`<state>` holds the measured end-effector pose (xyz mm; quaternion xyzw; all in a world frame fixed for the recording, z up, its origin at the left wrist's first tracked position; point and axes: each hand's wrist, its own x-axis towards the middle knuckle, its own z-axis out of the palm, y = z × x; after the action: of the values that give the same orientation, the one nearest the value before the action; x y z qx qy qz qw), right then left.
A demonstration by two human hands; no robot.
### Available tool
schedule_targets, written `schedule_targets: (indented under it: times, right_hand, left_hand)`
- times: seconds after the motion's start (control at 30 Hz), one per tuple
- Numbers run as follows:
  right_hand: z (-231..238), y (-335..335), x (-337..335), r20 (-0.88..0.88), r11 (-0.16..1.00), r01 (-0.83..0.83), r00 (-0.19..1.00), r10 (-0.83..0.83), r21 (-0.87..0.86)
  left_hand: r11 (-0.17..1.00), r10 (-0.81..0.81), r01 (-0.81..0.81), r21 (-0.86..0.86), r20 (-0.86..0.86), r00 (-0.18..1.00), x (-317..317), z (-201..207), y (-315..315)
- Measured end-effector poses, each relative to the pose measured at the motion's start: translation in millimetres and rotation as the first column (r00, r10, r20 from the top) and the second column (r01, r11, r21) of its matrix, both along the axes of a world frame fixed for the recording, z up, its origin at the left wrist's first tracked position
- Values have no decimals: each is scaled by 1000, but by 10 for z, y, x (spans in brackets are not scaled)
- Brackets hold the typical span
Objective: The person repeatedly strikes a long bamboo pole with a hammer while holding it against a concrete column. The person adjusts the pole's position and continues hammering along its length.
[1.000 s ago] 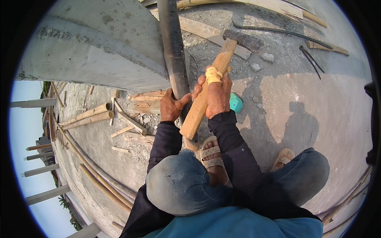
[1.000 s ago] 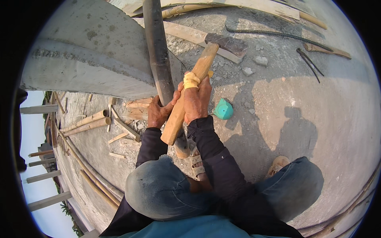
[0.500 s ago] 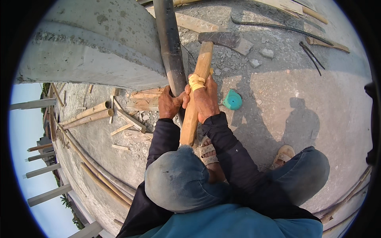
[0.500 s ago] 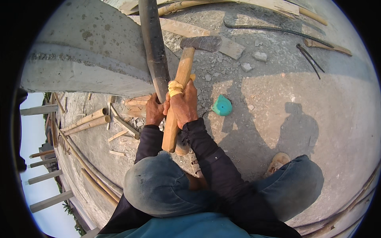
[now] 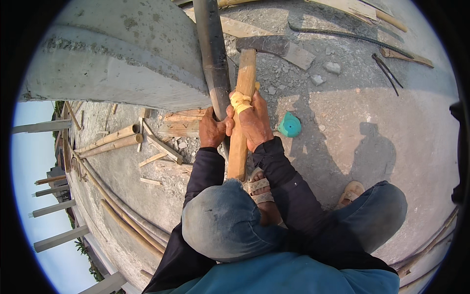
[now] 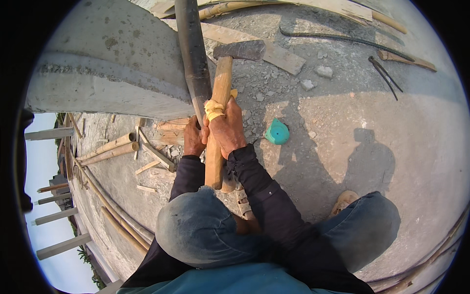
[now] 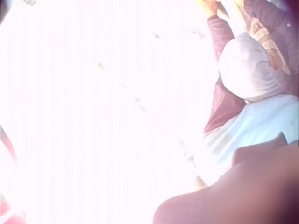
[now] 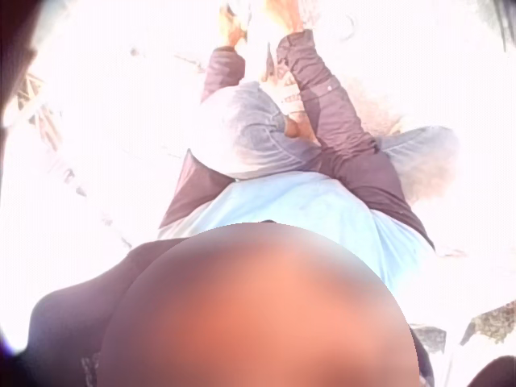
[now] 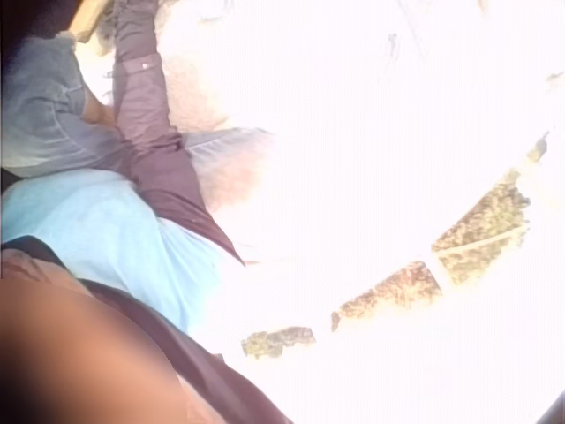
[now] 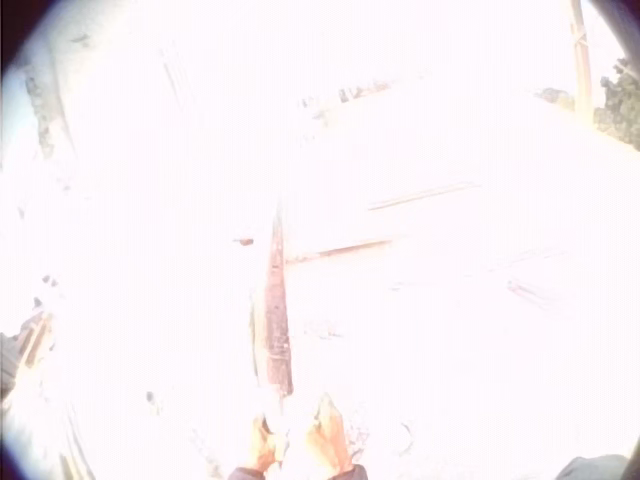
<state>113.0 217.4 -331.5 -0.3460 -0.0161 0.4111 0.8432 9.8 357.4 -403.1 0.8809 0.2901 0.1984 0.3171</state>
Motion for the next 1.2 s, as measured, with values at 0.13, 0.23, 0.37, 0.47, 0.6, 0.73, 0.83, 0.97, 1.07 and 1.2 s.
schedule_targets:
  times: [0.13, 0.23, 0.37, 0.47, 0.6, 0.73, 0.83, 0.97, 1.07, 1.2]
  right_hand:
    - [132, -171, 260, 64, 909, 390, 913, -402, 148]
    - [243, -64, 217, -110, 744, 644, 765, -635, 180]
    - [62, 65, -10, -26, 987, -144, 989, 143, -70]
    - [-148, 1, 11, 40, 999, -35, 999, 37, -33]
    - [-26, 83, -74, 15, 993, 118, 993, -118, 21]
    - [220, 97, -38, 64, 988, -62, 995, 72, -140]
    - [138, 51, -6, 17, 994, -91, 996, 93, -62]
    - [-312, -14, 229, 18, 976, -211, 977, 212, -60]
    - [-713, -157, 705, -58, 974, -218, 973, 222, 60]
    - [-1356, -529, 1383, -273, 929, -360, 889, 368, 78]
  left_hand:
    - [991, 102, -111, -76, -120, 988, 28, 32, -57]
    - [996, 87, -91, -26, -111, 990, 42, 18, -27]
    - [996, 66, -73, -58, -123, 990, 42, 17, -14]
    - [989, 98, -113, -94, -154, 983, 45, 67, -54]
    - [982, 174, -187, -38, -229, 958, 42, 131, -122]
    - [976, 192, -213, -56, -253, 948, 40, 160, -136]
    - [963, 213, -247, -104, -262, 941, 45, 178, -153]
    - [962, 188, -239, -132, -317, 930, 32, 220, -178]
    - [954, 152, -220, -204, -303, 941, -17, 275, -186]
    - [963, 262, -266, -52, -65, 963, -270, 590, -290]
